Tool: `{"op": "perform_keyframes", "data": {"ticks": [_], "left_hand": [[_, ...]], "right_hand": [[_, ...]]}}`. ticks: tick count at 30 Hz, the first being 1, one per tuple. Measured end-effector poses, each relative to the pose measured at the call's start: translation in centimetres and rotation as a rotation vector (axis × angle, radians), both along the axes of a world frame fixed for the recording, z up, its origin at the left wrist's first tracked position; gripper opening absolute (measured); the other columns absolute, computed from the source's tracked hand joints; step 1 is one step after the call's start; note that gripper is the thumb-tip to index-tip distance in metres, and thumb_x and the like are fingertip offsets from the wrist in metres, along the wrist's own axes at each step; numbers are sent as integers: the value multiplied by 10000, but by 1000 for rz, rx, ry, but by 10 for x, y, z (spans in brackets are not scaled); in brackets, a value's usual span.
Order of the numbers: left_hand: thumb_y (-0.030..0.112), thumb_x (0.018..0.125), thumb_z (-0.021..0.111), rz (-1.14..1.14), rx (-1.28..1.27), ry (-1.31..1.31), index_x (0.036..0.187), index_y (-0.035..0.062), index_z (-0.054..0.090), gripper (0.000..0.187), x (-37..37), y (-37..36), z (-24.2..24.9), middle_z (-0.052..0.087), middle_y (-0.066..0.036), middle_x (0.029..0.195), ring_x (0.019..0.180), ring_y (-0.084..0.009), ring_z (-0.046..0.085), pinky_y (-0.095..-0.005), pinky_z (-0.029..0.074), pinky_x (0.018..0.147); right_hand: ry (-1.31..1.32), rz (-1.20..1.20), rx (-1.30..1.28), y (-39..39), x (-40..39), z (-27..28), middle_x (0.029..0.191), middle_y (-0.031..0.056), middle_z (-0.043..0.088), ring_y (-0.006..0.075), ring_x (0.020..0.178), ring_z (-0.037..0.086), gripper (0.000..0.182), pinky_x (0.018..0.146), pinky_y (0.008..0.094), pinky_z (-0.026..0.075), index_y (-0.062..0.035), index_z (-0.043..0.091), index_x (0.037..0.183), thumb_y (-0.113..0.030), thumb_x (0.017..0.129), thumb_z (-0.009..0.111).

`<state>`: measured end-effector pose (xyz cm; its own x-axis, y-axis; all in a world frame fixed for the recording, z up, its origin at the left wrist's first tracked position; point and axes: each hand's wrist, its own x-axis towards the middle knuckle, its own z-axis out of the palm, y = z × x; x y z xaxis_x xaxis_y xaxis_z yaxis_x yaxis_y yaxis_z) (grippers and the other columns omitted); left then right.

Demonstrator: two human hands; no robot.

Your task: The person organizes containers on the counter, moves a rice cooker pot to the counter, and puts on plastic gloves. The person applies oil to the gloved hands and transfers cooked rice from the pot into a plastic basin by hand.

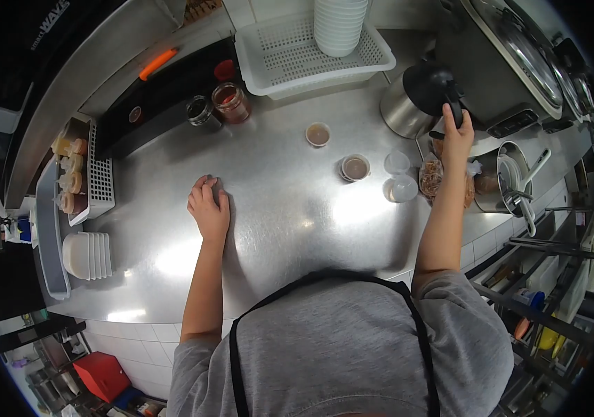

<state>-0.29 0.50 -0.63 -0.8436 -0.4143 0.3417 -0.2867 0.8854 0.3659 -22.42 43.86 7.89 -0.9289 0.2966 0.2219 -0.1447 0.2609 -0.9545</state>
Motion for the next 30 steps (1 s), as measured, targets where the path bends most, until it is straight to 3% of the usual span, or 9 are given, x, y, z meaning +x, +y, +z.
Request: {"op": "perform_keyframes", "data": {"ticks": [2, 4, 8, 12, 14, 18, 20, 26, 30], "left_hand": [[144, 794, 571, -12, 0, 5, 1094, 102, 538, 305, 1, 0, 1, 479, -70, 1225, 1125, -268, 432, -418, 271, 997], [146, 794, 570, -7, -5, 4, 1094, 103, 537, 305, 3, -1, 0, 480, -69, 1223, 1123, -269, 432, -418, 271, 995], [150, 796, 568, -15, -1, 1, 1095, 106, 537, 304, 0, -2, 0, 484, -67, 1218, 1122, -269, 432, -416, 269, 994], [150, 794, 569, -7, 8, 1, 1094, 106, 538, 305, 1, -1, 0, 486, -67, 1217, 1123, -266, 430, -415, 267, 995], [148, 791, 569, -14, 14, 7, 1093, 106, 538, 307, 1, -2, 1, 488, -64, 1211, 1124, -262, 430, -414, 267, 995], [147, 789, 569, -5, 31, 0, 1094, 107, 538, 310, 2, -3, 0, 491, -62, 1201, 1123, -260, 430, -416, 266, 997], [146, 788, 568, -6, 34, -13, 1098, 109, 537, 314, 1, -3, 1, 491, -60, 1197, 1125, -259, 428, -418, 264, 1000], [148, 788, 569, 6, 45, -20, 1102, 113, 538, 317, 0, -2, 4, 485, -62, 1199, 1133, -259, 422, -417, 260, 1005], [158, 791, 577, 10, 37, -33, 1122, 112, 526, 339, 1, -3, 4, 482, -61, 1207, 1133, -260, 421, -418, 257, 1008]], "right_hand": [[121, -80, -30, -14, 2, 3, 645, -32, 490, 70, 608, 418, 339, 571, 219, 360, -16, 561, 780, -307, 772, 735], [208, -94, 113, -29, 7, 29, 637, -40, 457, 69, 609, 385, 338, 559, 212, 337, -25, 535, 698, -283, 763, 745], [281, 64, -1, -34, -12, 69, 652, -58, 484, 36, 595, 392, 292, 538, 191, 318, -7, 568, 741, -224, 742, 763], [393, 199, -161, -105, -23, 115, 694, -40, 565, 40, 614, 449, 285, 569, 193, 366, 11, 616, 784, -223, 734, 772], [488, 261, -134, -137, -45, 112, 708, -22, 566, 47, 616, 475, 368, 549, 199, 385, 23, 618, 900, -249, 721, 789], [465, 314, -58, -194, -65, 94, 640, -18, 550, 57, 578, 465, 347, 535, 218, 390, -9, 612, 767, -291, 698, 802], [427, 233, 69, -214, -83, 72, 546, 47, 546, 124, 479, 488, 473, 499, 267, 422, 0, 575, 682, -420, 662, 792], [307, 166, 40, -250, -96, 28, 563, 61, 554, 137, 501, 492, 490, 519, 280, 428, 9, 577, 690, -431, 660, 791], [367, 200, -36, -248, -76, 33, 564, 58, 541, 136, 508, 477, 457, 521, 278, 422, 1, 566, 677, -382, 648, 812]]}}
